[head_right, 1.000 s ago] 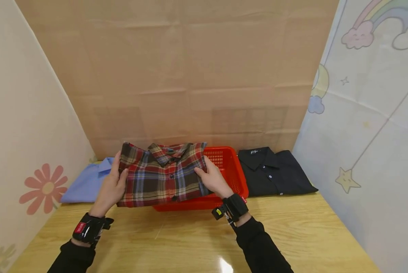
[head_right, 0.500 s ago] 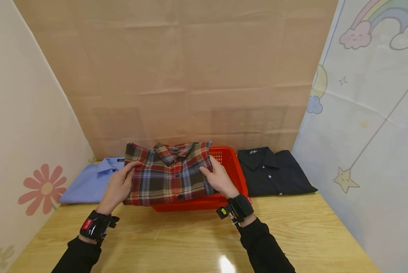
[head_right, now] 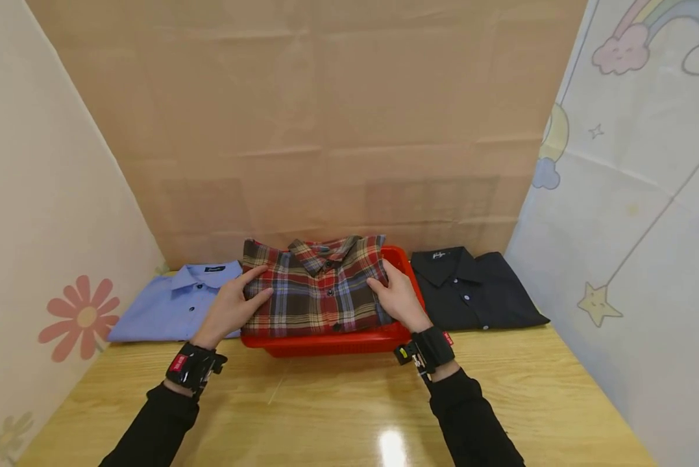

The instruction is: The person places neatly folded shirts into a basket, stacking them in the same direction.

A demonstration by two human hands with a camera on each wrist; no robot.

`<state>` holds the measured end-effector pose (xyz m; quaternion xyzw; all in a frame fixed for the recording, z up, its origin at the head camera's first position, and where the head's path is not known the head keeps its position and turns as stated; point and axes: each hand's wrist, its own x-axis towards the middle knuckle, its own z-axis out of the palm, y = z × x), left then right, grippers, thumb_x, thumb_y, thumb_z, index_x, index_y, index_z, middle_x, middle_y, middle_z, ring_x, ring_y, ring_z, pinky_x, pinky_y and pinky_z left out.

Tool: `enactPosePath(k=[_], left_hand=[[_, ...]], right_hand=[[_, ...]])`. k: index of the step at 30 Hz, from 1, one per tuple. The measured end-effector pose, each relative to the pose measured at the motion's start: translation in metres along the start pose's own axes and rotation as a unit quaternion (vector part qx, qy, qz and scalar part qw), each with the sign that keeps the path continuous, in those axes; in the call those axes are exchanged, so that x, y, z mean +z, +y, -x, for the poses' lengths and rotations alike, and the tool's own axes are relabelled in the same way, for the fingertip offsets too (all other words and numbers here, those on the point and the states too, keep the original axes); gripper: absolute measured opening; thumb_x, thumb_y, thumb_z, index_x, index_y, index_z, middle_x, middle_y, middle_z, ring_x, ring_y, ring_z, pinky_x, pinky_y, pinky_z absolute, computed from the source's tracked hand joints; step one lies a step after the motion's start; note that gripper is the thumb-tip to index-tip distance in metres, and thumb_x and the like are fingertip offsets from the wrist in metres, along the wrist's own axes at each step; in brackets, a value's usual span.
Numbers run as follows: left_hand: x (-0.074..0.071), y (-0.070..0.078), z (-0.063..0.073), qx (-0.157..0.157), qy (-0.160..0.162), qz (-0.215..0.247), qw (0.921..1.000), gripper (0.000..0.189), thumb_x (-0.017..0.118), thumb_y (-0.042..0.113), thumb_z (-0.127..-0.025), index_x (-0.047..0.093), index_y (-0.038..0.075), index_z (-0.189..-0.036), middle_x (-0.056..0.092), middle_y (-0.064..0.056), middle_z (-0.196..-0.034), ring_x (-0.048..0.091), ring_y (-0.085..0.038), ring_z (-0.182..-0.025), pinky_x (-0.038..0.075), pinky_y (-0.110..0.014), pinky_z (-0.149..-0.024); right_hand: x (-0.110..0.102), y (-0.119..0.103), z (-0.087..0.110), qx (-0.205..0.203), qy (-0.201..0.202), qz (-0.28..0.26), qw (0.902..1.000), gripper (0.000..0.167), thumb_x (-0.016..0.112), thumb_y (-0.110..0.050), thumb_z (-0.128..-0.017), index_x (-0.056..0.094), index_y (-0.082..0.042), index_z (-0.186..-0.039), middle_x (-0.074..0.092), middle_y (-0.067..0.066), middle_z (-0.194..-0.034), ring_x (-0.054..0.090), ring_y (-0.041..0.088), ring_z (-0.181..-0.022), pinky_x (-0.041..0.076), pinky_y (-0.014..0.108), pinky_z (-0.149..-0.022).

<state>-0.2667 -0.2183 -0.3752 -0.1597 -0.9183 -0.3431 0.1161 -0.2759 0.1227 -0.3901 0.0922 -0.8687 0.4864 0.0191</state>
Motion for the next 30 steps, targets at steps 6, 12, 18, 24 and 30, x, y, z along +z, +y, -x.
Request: enactPosePath(k=[6, 12, 18, 24, 30], left_hand=[[0.008, 0.002, -0.007, 0.025, -0.058, -0.014, 0.9979, 0.069, 0.069, 0.018, -0.09, 0.037, 0.014, -0.152, 0.036, 0.003, -0.055, 0.029, -0.01, -0.039, 0.03, -0.025, -0.043], [0.017, 0.001, -0.012, 0.06, -0.094, -0.062, 0.9918, 0.071, 0.069, 0.014, -0.091, 0.033, 0.007, -0.152, 0.062, -0.01, -0.087, 0.039, -0.011, -0.052, 0.039, -0.028, -0.06], [0.022, 0.0, -0.013, 0.055, -0.117, -0.081, 0.9883, 0.071, 0.068, 0.012, -0.092, 0.032, 0.006, -0.153, 0.064, -0.016, -0.101, 0.048, -0.018, -0.065, 0.042, -0.036, -0.069], [0.028, -0.003, -0.015, 0.056, -0.126, -0.103, 0.9852, 0.07, 0.068, 0.014, -0.093, 0.033, 0.007, -0.153, 0.062, -0.021, -0.12, 0.063, -0.03, -0.098, 0.052, -0.043, -0.083], [0.033, -0.002, -0.015, 0.07, -0.141, -0.116, 0.9807, 0.068, 0.068, 0.011, -0.092, 0.035, 0.004, -0.151, 0.061, -0.023, -0.125, 0.063, -0.029, -0.1, 0.053, -0.041, -0.082]], right_hand=[[-0.005, 0.006, -0.001, -0.047, 0.028, 0.063, 0.9965, 0.063, 0.052, -0.015, -0.102, 0.021, 0.005, -0.153, 0.023, 0.029, -0.157, 0.028, 0.048, -0.142, 0.033, 0.056, -0.112], [-0.006, 0.01, 0.003, -0.064, 0.027, 0.096, 0.9929, 0.061, 0.054, -0.01, -0.1, 0.026, 0.01, -0.15, 0.029, 0.032, -0.153, 0.033, 0.05, -0.138, 0.035, 0.057, -0.11], [-0.005, 0.013, 0.004, -0.044, 0.013, 0.113, 0.9925, 0.06, 0.055, -0.01, -0.099, 0.027, 0.012, -0.148, 0.031, 0.033, -0.152, 0.036, 0.049, -0.136, 0.037, 0.057, -0.108], [-0.004, 0.014, 0.004, -0.035, 0.021, 0.145, 0.9887, 0.059, 0.059, -0.011, -0.097, 0.034, 0.012, -0.145, 0.042, 0.034, -0.144, 0.05, 0.048, -0.123, 0.044, 0.056, -0.099], [-0.001, 0.017, 0.003, -0.032, 0.014, 0.186, 0.9819, 0.056, 0.062, -0.009, -0.095, 0.04, 0.014, -0.141, 0.052, 0.033, -0.134, 0.059, 0.044, -0.111, 0.05, 0.051, -0.091]])
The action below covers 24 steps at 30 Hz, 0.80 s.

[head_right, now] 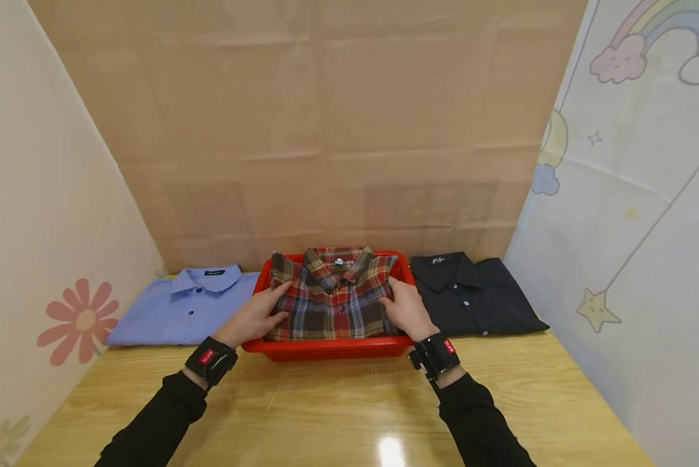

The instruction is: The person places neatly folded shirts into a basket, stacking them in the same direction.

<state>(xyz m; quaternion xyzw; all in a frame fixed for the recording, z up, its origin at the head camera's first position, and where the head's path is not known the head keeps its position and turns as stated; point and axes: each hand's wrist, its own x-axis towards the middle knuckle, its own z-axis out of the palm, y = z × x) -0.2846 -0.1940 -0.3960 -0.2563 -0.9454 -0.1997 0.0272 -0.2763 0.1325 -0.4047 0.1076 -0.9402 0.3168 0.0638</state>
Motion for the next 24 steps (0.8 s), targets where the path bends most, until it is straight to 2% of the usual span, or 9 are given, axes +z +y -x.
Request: enactPosePath(k=[3, 6, 8, 11, 13, 15, 18, 21, 24], left_hand=[[0.002, 0.0003, 0.0004, 0.005, -0.002, -0.02, 0.9998, 0.067, 0.069, 0.01, -0.091, 0.037, 0.003, -0.15, 0.064, -0.02, -0.112, 0.063, -0.029, -0.091, 0.052, -0.042, -0.079], [0.0038, -0.0004, 0.0001, 0.017, 0.003, -0.057, 0.9982, 0.064, 0.07, 0.011, -0.09, 0.041, 0.002, -0.147, 0.066, -0.016, -0.097, 0.064, -0.03, -0.085, 0.051, -0.046, -0.082], [0.0053, -0.0012, -0.0002, 0.026, 0.005, -0.074, 0.9969, 0.063, 0.071, 0.012, -0.09, 0.043, 0.001, -0.145, 0.064, -0.012, -0.086, 0.063, -0.031, -0.082, 0.049, -0.049, -0.084], [0.0064, -0.0011, 0.0001, 0.031, 0.002, -0.083, 0.996, 0.062, 0.071, 0.012, -0.09, 0.044, 0.0, -0.144, 0.06, -0.008, -0.074, 0.064, -0.035, -0.085, 0.048, -0.052, -0.089], [0.0066, -0.0002, 0.0003, 0.028, -0.002, -0.088, 0.9957, 0.062, 0.071, 0.013, -0.09, 0.045, 0.0, -0.144, 0.062, -0.01, -0.076, 0.064, -0.036, -0.089, 0.047, -0.053, -0.092], [0.0065, 0.0011, 0.0003, 0.026, -0.009, -0.096, 0.995, 0.061, 0.07, 0.015, -0.091, 0.045, 0.001, -0.144, 0.066, -0.015, -0.086, 0.064, -0.038, -0.096, 0.044, -0.054, -0.097], [0.0072, 0.0023, -0.0004, 0.022, -0.023, -0.116, 0.9928, 0.061, 0.07, 0.019, -0.091, 0.044, 0.001, -0.144, 0.067, -0.022, -0.106, 0.065, -0.037, -0.101, 0.043, -0.052, -0.098], [0.0081, 0.0028, -0.0009, 0.02, -0.033, -0.134, 0.9902, 0.061, 0.069, 0.021, -0.092, 0.044, 0.001, -0.144, 0.067, -0.023, -0.113, 0.065, -0.036, -0.103, 0.042, -0.052, -0.1], [0.0085, 0.0032, -0.001, 0.021, -0.04, -0.148, 0.988, 0.062, 0.069, 0.022, -0.092, 0.044, 0.001, -0.144, 0.067, -0.023, -0.113, 0.066, -0.036, -0.101, 0.043, -0.051, -0.099]], right_hand=[[0.0017, 0.0, -0.0023, -0.003, -0.005, 0.029, 0.9996, 0.052, 0.061, -0.007, -0.095, 0.043, 0.014, -0.139, 0.057, 0.032, -0.128, 0.064, 0.037, -0.094, 0.052, 0.045, -0.082], [0.0019, -0.0011, -0.0056, 0.002, -0.012, 0.042, 0.999, 0.048, 0.06, -0.004, -0.095, 0.046, 0.013, -0.137, 0.063, 0.028, -0.115, 0.062, 0.027, -0.075, 0.05, 0.038, -0.071], [0.0018, -0.0017, -0.0069, 0.007, -0.017, 0.048, 0.9987, 0.046, 0.059, -0.002, -0.094, 0.047, 0.013, -0.136, 0.065, 0.026, -0.112, 0.061, 0.024, -0.073, 0.05, 0.036, -0.067], [0.0026, -0.0017, -0.0079, 0.011, -0.021, 0.051, 0.9984, 0.046, 0.059, 0.0, -0.093, 0.048, 0.012, -0.136, 0.065, 0.026, -0.113, 0.065, 0.028, -0.079, 0.052, 0.036, -0.068], [0.0032, -0.0019, -0.0081, 0.014, -0.021, 0.057, 0.9981, 0.047, 0.059, 0.0, -0.093, 0.047, 0.011, -0.138, 0.063, 0.027, -0.119, 0.066, 0.029, -0.086, 0.052, 0.037, -0.07], [0.0036, -0.002, -0.0082, 0.016, -0.017, 0.056, 0.9981, 0.05, 0.059, 0.001, -0.093, 0.045, 0.01, -0.14, 0.064, 0.026, -0.119, 0.065, 0.028, -0.082, 0.051, 0.035, -0.067], [0.0039, -0.0026, -0.0085, 0.012, -0.018, 0.048, 0.9986, 0.053, 0.057, 0.003, -0.093, 0.042, 0.005, -0.144, 0.068, 0.021, -0.091, 0.057, 0.021, -0.061, 0.044, 0.03, -0.055], [0.0048, -0.002, -0.0089, -0.001, -0.021, 0.041, 0.9989, 0.053, 0.054, 0.008, -0.092, 0.045, 0.0, -0.144, 0.054, 0.009, -0.061, 0.04, 0.014, -0.044, 0.033, 0.026, -0.046], [0.0059, -0.002, -0.0097, -0.004, -0.023, 0.049, 0.9986, 0.049, 0.053, 0.01, -0.091, 0.052, -0.001, -0.139, 0.045, 0.002, -0.058, 0.032, 0.013, -0.043, 0.027, 0.024, -0.045]])
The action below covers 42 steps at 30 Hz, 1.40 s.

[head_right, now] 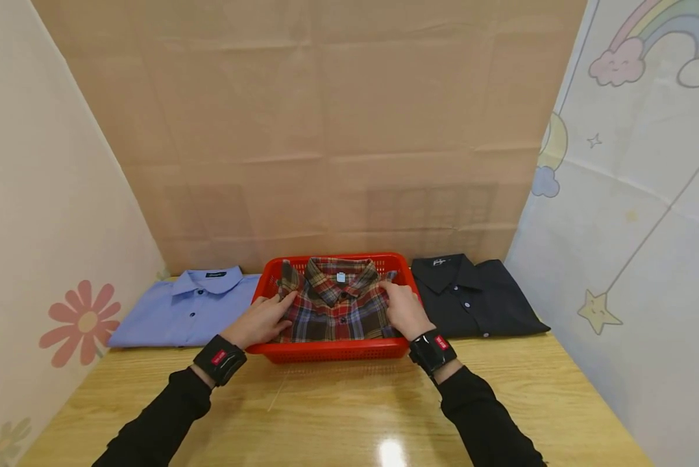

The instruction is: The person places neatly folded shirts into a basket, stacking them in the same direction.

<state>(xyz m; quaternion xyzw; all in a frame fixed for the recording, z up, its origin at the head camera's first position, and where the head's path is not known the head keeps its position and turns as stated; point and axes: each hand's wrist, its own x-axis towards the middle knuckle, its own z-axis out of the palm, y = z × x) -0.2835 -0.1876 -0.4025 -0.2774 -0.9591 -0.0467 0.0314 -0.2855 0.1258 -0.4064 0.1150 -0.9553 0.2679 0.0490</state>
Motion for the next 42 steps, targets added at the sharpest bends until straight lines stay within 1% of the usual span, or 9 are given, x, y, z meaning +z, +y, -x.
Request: enactPosePath(k=[6, 16, 20, 24, 27, 30, 34, 39, 42], left_hand=[[0.0, 0.002, 0.0, 0.002, -0.005, -0.012, 0.9999, 0.06, 0.069, 0.021, -0.092, 0.045, 0.0, -0.143, 0.066, -0.026, -0.115, 0.064, -0.038, -0.106, 0.043, -0.052, -0.098], [0.007, -0.001, -0.002, -0.005, 0.008, -0.074, 0.9972, 0.055, 0.075, 0.027, -0.087, 0.054, 0.011, -0.135, 0.065, -0.021, -0.115, 0.052, -0.041, -0.12, 0.033, -0.055, -0.108], [0.008, -0.002, 0.0, -0.04, 0.022, -0.071, 0.9964, 0.054, 0.075, 0.033, -0.086, 0.057, 0.016, -0.134, 0.061, -0.023, -0.124, 0.043, -0.043, -0.131, 0.026, -0.062, -0.11], [0.007, -0.003, 0.003, -0.069, 0.022, -0.056, 0.9958, 0.052, 0.072, 0.036, -0.088, 0.058, 0.016, -0.134, 0.049, -0.025, -0.139, 0.036, -0.043, -0.137, 0.026, -0.065, -0.109], [0.004, -0.003, 0.004, -0.065, 0.023, -0.049, 0.9964, 0.048, 0.071, 0.035, -0.089, 0.061, 0.015, -0.132, 0.04, -0.025, -0.148, 0.03, -0.042, -0.142, 0.025, -0.065, -0.11], [0.0, -0.002, 0.006, -0.044, 0.027, -0.054, 0.9972, 0.042, 0.072, 0.033, -0.089, 0.067, 0.012, -0.126, 0.039, -0.023, -0.151, 0.029, -0.04, -0.145, 0.023, -0.064, -0.113], [-0.006, 0.001, 0.008, -0.008, 0.024, -0.068, 0.9974, 0.032, 0.072, 0.032, -0.089, 0.073, 0.01, -0.113, 0.042, -0.02, -0.15, 0.03, -0.036, -0.145, 0.021, -0.061, -0.116], [-0.008, 0.0, 0.008, 0.017, -0.005, -0.044, 0.9989, 0.021, 0.071, 0.027, -0.09, 0.075, 0.008, -0.097, 0.056, -0.018, -0.137, 0.039, -0.037, -0.14, 0.021, -0.058, -0.117], [-0.006, -0.002, 0.006, 0.011, -0.021, -0.031, 0.9992, 0.019, 0.071, 0.025, -0.09, 0.075, 0.008, -0.096, 0.06, -0.019, -0.131, 0.042, -0.039, -0.138, 0.019, -0.06, -0.116]], right_hand=[[0.001, -0.001, -0.002, -0.007, 0.006, 0.049, 0.9988, 0.047, 0.051, 0.013, -0.089, 0.059, -0.001, -0.133, 0.055, 0.007, -0.073, 0.04, 0.017, -0.054, 0.028, 0.028, -0.049], [0.006, 0.001, 0.0, -0.041, 0.009, 0.074, 0.9964, 0.036, 0.054, 0.013, -0.089, 0.064, 0.002, -0.122, 0.057, 0.007, -0.065, 0.05, 0.018, -0.055, 0.033, 0.028, -0.05], [0.007, 0.003, 0.002, -0.063, 0.024, 0.109, 0.9918, 0.036, 0.059, 0.012, -0.086, 0.065, 0.004, -0.121, 0.067, 0.02, -0.092, 0.064, 0.03, -0.074, 0.052, 0.037, -0.06], [0.007, 0.003, 0.006, -0.085, 0.017, 0.134, 0.9873, 0.034, 0.06, 0.009, -0.088, 0.064, 0.004, -0.122, 0.055, 0.032, -0.128, 0.066, 0.038, -0.088, 0.056, 0.045, -0.071], [0.006, 0.003, 0.009, -0.121, -0.003, 0.16, 0.9797, 0.032, 0.064, 0.0, -0.091, 0.065, 0.003, -0.122, 0.048, 0.032, -0.139, 0.063, 0.043, -0.105, 0.055, 0.048, -0.082], [0.004, 0.003, 0.013, -0.163, -0.008, 0.192, 0.9676, 0.032, 0.07, -0.014, -0.09, 0.069, 0.0, -0.118, 0.054, 0.027, -0.136, 0.049, 0.047, -0.127, 0.046, 0.054, -0.098], [-0.004, 0.001, 0.015, -0.189, -0.033, 0.195, 0.9618, 0.029, 0.066, -0.021, -0.093, 0.072, -0.002, -0.114, 0.059, 0.024, -0.132, 0.045, 0.046, -0.132, 0.039, 0.059, -0.105], [-0.011, -0.004, 0.015, -0.158, -0.126, 0.186, 0.9614, 0.038, 0.053, -0.03, -0.101, 0.069, 0.0, -0.119, 0.063, 0.022, -0.127, 0.052, 0.041, -0.126, 0.037, 0.059, -0.106], [-0.012, -0.006, 0.013, -0.135, -0.153, 0.195, 0.9594, 0.037, 0.051, -0.033, -0.102, 0.071, -0.003, -0.105, 0.069, 0.015, -0.105, 0.064, 0.033, -0.104, 0.039, 0.056, -0.103]])
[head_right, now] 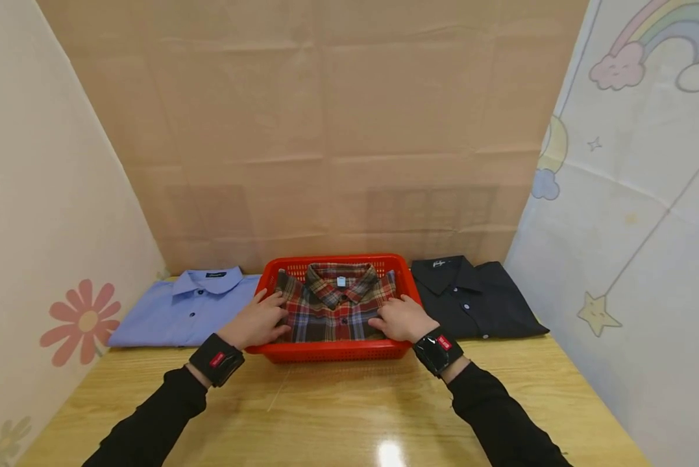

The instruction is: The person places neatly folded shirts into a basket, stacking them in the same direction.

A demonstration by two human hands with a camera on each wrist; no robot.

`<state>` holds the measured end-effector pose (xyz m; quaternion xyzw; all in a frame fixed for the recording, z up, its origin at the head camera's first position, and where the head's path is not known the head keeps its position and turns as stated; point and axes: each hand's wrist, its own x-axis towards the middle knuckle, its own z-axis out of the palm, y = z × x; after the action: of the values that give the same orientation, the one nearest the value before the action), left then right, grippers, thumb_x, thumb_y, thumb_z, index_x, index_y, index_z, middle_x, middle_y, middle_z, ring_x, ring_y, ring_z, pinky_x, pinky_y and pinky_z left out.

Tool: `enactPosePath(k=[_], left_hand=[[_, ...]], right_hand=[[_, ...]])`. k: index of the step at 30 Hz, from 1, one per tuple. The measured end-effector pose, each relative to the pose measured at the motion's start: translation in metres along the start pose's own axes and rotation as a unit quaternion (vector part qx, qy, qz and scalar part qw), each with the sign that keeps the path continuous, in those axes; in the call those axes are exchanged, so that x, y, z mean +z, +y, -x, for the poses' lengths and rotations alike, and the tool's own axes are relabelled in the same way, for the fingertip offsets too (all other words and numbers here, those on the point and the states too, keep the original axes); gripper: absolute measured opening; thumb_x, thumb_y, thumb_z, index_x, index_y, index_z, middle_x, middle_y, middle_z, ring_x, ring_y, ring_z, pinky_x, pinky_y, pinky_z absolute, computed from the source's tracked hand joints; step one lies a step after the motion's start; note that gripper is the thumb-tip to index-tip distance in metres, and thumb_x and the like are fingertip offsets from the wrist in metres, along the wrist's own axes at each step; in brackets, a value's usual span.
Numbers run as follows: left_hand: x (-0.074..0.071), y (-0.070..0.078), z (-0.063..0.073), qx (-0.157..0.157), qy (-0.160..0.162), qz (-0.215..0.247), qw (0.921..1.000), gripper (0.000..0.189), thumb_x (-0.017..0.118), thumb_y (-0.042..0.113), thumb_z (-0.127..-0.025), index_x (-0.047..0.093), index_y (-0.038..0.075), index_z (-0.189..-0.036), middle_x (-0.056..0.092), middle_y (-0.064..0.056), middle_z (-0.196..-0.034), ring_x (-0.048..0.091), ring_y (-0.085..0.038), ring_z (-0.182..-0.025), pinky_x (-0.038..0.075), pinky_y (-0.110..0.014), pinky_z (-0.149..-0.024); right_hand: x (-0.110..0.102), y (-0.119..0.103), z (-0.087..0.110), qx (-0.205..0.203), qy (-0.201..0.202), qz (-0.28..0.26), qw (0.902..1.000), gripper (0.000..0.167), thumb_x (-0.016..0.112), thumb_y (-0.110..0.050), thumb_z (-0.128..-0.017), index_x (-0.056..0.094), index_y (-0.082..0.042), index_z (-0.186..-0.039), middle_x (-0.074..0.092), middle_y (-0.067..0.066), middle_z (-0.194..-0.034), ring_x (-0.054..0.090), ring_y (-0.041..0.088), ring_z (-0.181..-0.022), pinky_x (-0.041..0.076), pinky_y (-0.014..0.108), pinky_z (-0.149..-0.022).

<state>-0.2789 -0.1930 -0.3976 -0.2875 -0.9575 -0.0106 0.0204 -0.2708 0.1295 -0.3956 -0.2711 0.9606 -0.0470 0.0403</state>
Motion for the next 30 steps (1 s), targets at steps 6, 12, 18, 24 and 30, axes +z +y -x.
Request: enactPosePath(k=[6, 12, 18, 24, 30], left_hand=[[0.003, -0.003, -0.003, -0.025, -0.024, -0.005, 0.9994, 0.022, 0.068, 0.024, -0.092, 0.074, 0.009, -0.107, 0.061, -0.017, -0.133, 0.041, -0.038, -0.138, 0.015, -0.064, -0.116], [0.003, -0.004, -0.005, -0.033, -0.023, 0.014, 0.9991, 0.028, 0.064, 0.027, -0.095, 0.072, 0.009, -0.116, 0.059, -0.016, -0.135, 0.038, -0.037, -0.141, 0.013, -0.065, -0.115], [0.005, -0.008, -0.002, -0.027, 0.026, 0.059, 0.9975, 0.042, 0.055, 0.034, -0.1, 0.061, 0.008, -0.134, 0.053, -0.017, -0.142, 0.032, -0.037, -0.144, 0.014, -0.064, -0.116], [0.003, -0.006, 0.002, -0.022, 0.085, 0.094, 0.9917, 0.048, 0.045, 0.039, -0.104, 0.056, 0.008, -0.139, 0.051, -0.018, -0.144, 0.035, -0.038, -0.142, 0.018, -0.064, -0.115], [-0.001, -0.004, 0.01, -0.025, 0.104, 0.105, 0.9887, 0.05, 0.043, 0.04, -0.104, 0.052, 0.009, -0.142, 0.05, -0.018, -0.144, 0.037, -0.038, -0.141, 0.021, -0.064, -0.113]], right_hand=[[0.002, 0.001, -0.004, 0.022, -0.03, -0.008, 0.9993, 0.04, 0.052, -0.034, -0.101, 0.054, -0.016, -0.066, 0.045, -0.003, -0.058, 0.047, 0.014, -0.056, 0.04, 0.049, -0.094], [0.004, 0.002, -0.006, 0.032, -0.023, -0.028, 0.9988, 0.035, 0.052, -0.033, -0.101, 0.071, -0.004, -0.101, 0.07, 0.01, -0.093, 0.066, 0.027, -0.089, 0.041, 0.052, -0.101], [0.005, 0.0, -0.006, 0.022, 0.02, -0.06, 0.9978, 0.051, 0.047, -0.035, -0.103, 0.05, -0.001, -0.141, 0.045, 0.027, -0.146, 0.04, 0.046, -0.137, 0.033, 0.057, -0.111], [0.002, -0.013, -0.004, 0.029, 0.061, -0.097, 0.993, 0.06, 0.045, -0.037, -0.104, 0.035, 0.0, -0.15, 0.035, 0.028, -0.152, 0.033, 0.048, -0.14, 0.03, 0.058, -0.112], [0.002, -0.032, -0.007, 0.028, 0.076, -0.122, 0.9893, 0.062, 0.043, -0.04, -0.104, 0.03, -0.003, -0.153, 0.033, 0.026, -0.154, 0.034, 0.045, -0.141, 0.032, 0.059, -0.111]])
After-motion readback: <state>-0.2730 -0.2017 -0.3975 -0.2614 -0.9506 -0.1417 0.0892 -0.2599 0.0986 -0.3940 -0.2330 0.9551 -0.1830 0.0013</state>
